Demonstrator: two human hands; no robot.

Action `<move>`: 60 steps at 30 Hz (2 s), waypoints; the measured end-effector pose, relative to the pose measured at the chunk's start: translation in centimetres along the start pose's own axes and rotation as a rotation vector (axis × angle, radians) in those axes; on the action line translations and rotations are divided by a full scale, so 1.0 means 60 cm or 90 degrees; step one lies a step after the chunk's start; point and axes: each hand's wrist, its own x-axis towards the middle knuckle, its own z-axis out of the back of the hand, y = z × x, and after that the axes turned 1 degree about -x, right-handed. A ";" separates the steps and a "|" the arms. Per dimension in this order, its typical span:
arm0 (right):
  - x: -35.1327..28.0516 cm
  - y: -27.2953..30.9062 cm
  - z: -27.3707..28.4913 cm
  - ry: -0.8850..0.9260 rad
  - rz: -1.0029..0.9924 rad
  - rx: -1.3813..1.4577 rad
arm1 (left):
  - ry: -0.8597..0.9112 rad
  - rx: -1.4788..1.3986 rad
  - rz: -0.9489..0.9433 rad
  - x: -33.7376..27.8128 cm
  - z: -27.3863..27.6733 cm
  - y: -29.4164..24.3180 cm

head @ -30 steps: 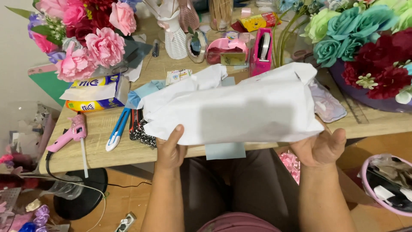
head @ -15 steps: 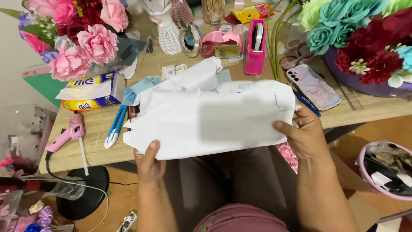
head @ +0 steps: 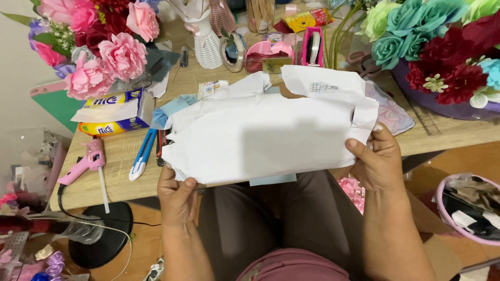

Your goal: The person folds and secures white wrapping paper around a rectangular object using small clips. They repeatedly adjust the paper edges, fold flaps, and attach clips to hold the paper in place.

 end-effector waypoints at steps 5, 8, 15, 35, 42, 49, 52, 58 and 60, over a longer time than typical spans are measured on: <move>0.000 0.020 -0.006 -0.001 -0.013 0.013 | -0.056 0.008 0.011 0.007 0.028 0.037; 0.009 0.011 0.017 0.021 -0.014 -0.040 | -0.070 0.003 0.037 0.000 0.018 0.035; 0.025 0.000 0.031 0.009 0.048 -0.128 | -0.018 0.203 -0.022 0.004 -0.011 0.013; 0.039 -0.044 0.114 0.072 0.038 -0.187 | 0.114 -0.008 0.189 0.004 0.020 -0.004; 0.039 -0.023 0.091 0.127 -0.002 -0.293 | -0.025 0.261 0.223 0.007 -0.023 -0.028; 0.039 -0.052 0.111 0.105 -0.014 -0.318 | 0.021 0.145 0.122 -0.004 -0.034 -0.024; 0.037 -0.056 0.109 0.076 -0.016 -0.288 | -0.022 0.177 0.091 -0.010 -0.029 -0.017; 0.026 -0.057 0.077 0.066 -0.023 -0.263 | -0.030 0.254 0.159 -0.009 -0.029 -0.035; 0.026 -0.065 0.083 0.078 -0.034 -0.257 | -0.097 0.232 0.095 -0.010 -0.036 -0.041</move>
